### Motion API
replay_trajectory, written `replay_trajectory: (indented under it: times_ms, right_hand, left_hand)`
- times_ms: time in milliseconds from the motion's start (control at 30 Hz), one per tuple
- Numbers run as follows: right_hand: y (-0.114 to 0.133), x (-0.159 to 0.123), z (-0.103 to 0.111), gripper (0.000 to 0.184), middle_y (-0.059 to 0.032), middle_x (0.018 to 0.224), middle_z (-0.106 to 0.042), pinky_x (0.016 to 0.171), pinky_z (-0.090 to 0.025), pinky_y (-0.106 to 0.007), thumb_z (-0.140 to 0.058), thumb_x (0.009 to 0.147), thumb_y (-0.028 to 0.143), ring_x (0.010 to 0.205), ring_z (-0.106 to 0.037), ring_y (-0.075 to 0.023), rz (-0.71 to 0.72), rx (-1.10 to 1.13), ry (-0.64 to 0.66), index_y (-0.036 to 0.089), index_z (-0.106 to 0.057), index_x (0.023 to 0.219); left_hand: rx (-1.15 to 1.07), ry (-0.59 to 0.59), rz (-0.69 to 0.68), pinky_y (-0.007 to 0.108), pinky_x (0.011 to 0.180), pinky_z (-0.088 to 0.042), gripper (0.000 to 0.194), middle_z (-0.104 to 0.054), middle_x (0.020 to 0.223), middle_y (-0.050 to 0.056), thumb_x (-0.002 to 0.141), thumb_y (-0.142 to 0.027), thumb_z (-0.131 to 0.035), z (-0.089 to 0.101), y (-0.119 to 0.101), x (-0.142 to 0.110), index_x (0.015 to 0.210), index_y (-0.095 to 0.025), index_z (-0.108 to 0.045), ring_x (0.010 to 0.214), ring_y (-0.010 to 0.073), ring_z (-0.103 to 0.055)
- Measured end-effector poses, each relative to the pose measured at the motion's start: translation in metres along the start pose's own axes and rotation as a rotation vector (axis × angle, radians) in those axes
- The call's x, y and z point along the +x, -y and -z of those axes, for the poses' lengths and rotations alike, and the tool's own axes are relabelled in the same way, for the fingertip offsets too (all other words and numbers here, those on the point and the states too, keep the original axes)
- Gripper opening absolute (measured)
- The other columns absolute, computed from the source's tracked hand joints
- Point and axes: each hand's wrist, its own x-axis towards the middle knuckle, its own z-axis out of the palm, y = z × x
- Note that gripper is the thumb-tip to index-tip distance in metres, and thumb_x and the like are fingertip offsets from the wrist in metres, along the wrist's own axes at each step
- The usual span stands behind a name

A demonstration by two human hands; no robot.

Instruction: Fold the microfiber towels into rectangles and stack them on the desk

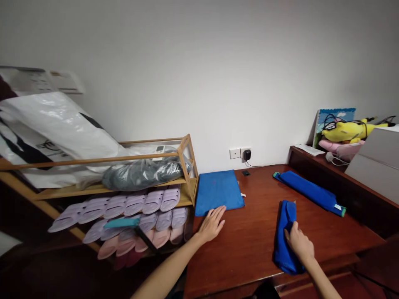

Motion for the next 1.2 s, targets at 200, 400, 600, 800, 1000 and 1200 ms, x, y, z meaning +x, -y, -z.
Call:
replay_trajectory:
  times_ms: [200, 400, 600, 800, 1000, 1200]
  right_hand:
    - [0.043, -0.023, -0.008, 0.037, -0.0204, 0.091, -0.066, 0.07, -0.046, -0.041, -0.018, 0.09, 0.021, 0.08, -0.067, -0.0306, 0.111, 0.013, -0.025, 0.009, -0.048, 0.109]
    - [0.081, -0.052, -0.008, 0.042, -0.0209, 0.087, -0.068, 0.073, -0.045, -0.04, -0.032, 0.088, 0.025, 0.083, -0.066, -0.0306, 0.272, 0.155, -0.033, 0.006, -0.045, 0.123]
    - [0.092, -0.056, 0.002, 0.034, -0.0096, 0.082, -0.069, 0.073, -0.045, -0.035, -0.038, 0.086, 0.041, 0.081, -0.065, -0.0262, 0.391, 0.525, 0.015, 0.02, -0.06, 0.101]
    - [0.077, -0.052, 0.017, 0.041, -0.003, 0.078, -0.066, 0.072, -0.047, -0.029, -0.053, 0.073, 0.06, 0.077, -0.061, -0.0209, 0.333, 1.0, 0.008, 0.02, -0.058, 0.077]
    - [0.054, -0.044, 0.019, 0.043, 0.0004, 0.073, -0.065, 0.071, -0.049, -0.032, -0.051, 0.071, 0.062, 0.073, -0.061, -0.0203, 0.05, 1.366, -0.11, 0.02, -0.056, 0.08]
    - [0.051, -0.036, 0.004, 0.042, 0.0032, 0.062, -0.059, 0.062, -0.047, -0.029, -0.053, 0.065, 0.062, 0.063, -0.055, -0.0173, -0.128, 1.453, -0.283, 0.021, -0.055, 0.074]
  left_hand:
    - [-0.073, -0.017, -0.182, 0.037, 0.098, -0.037, 0.04, -0.055, 0.127, 0.009, 0.088, -0.021, -0.04, 0.034, -0.05, -0.007, 0.128, -0.018, -0.045, 0.118, 0.0207, -0.047]
    - [-0.078, 0.088, -0.422, 0.032, 0.078, -0.041, 0.016, -0.064, 0.084, 0.004, 0.083, -0.025, -0.047, 0.024, -0.115, -0.013, 0.091, -0.018, -0.059, 0.082, 0.0186, -0.057]
    - [-0.135, 0.061, -0.296, 0.032, 0.081, -0.04, 0.017, -0.063, 0.093, 0.005, 0.086, -0.03, -0.046, 0.005, -0.154, -0.017, 0.091, -0.019, -0.058, 0.091, 0.0191, -0.055]
    - [-0.158, 0.022, -0.344, 0.04, 0.099, -0.031, 0.026, -0.059, 0.118, 0.01, 0.09, -0.036, -0.042, 0.001, -0.154, -0.012, 0.095, -0.017, -0.06, 0.12, 0.0238, -0.044]
    - [-0.136, 0.087, -0.158, 0.044, 0.095, -0.037, 0.038, -0.063, 0.101, 0.006, 0.091, -0.048, -0.04, -0.015, -0.145, -0.023, 0.111, -0.021, -0.056, 0.102, 0.0235, -0.053]
    - [-0.129, 0.051, -0.094, 0.046, 0.098, -0.036, 0.037, -0.064, 0.1, 0.007, 0.092, -0.046, -0.037, -0.016, -0.138, -0.03, 0.09, -0.022, -0.065, 0.103, 0.0238, -0.053]
